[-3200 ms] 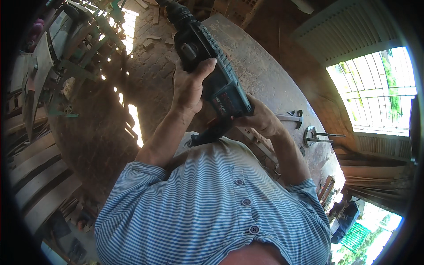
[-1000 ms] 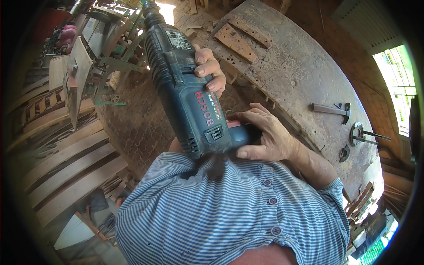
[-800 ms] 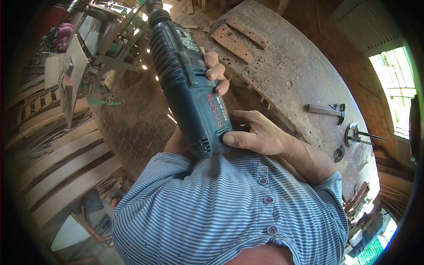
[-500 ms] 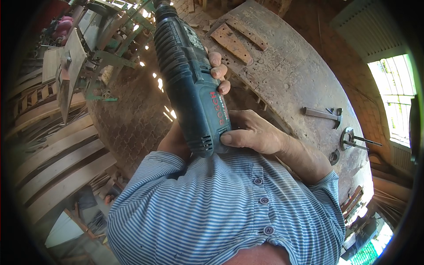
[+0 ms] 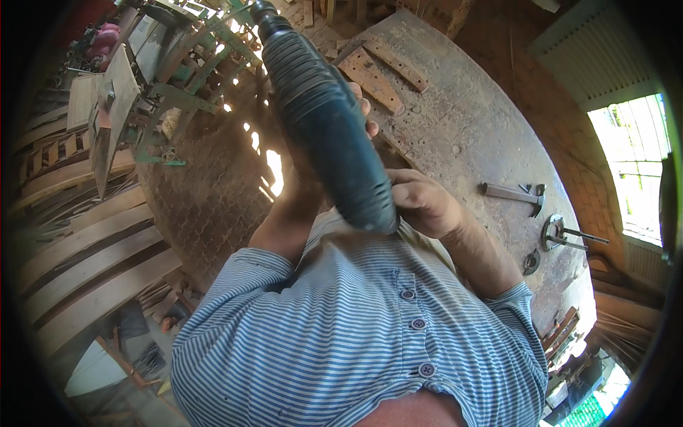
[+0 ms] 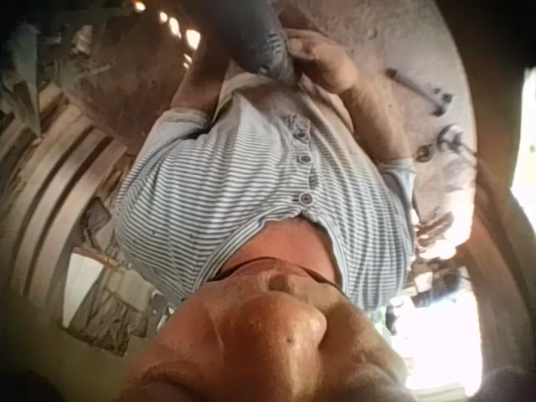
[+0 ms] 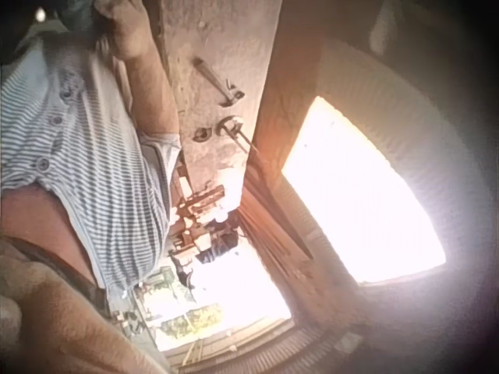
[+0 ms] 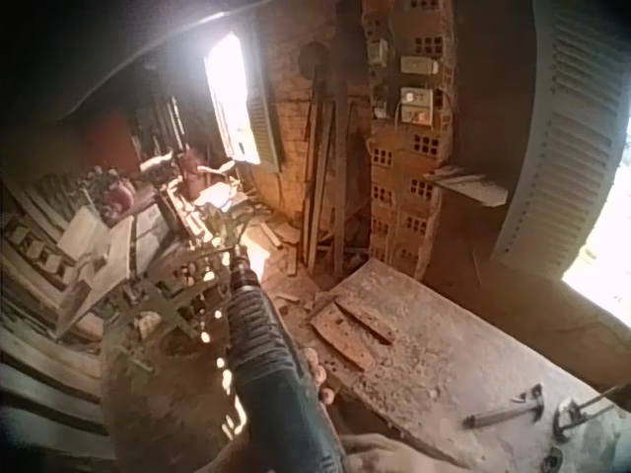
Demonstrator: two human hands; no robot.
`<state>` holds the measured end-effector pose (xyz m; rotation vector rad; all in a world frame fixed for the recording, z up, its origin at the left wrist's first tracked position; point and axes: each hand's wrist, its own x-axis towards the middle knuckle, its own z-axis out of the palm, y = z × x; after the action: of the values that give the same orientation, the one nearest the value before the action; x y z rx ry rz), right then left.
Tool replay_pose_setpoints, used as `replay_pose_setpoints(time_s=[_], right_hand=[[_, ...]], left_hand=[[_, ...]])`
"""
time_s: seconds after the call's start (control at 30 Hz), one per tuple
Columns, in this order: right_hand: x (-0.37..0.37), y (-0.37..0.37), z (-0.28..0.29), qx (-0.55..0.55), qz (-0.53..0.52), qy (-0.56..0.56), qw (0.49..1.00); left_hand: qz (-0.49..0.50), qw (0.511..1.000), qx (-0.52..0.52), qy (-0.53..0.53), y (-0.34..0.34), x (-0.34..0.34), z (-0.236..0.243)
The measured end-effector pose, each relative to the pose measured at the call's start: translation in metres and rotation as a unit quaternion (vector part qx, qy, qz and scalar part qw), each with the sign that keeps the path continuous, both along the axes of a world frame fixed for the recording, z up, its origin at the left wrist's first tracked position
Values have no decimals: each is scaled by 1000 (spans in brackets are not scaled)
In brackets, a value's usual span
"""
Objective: The person is dismantling a drill chuck and organizing screws on a workbench.
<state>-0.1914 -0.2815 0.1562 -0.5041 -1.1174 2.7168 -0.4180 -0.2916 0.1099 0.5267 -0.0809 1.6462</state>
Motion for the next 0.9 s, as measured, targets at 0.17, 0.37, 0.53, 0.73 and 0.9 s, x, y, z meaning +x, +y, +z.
replay_pose_setpoints(time_s=[0.17, 0.37, 0.53, 0.73, 0.9], right_hand=[[18, -4, 12, 205, -306, 6, 930], [0, -18, -9, 280, -405, -22, 870], [4, -9, 6, 214, -410, -18, 886], [28, -6, 1, 192, -351, 52, 915], [19, -12, 13, 237, -414, 49, 877]], left_hand=[[-32, 985, -131, -105, 3, -3, 36], [100, 960, -258, -41, 10, 3, 22], [75, 965, -253, -15, 5, 3, 28], [66, 979, -186, 59, -7, -21, 35], [123, 974, -147, 123, -6, -21, 51]])
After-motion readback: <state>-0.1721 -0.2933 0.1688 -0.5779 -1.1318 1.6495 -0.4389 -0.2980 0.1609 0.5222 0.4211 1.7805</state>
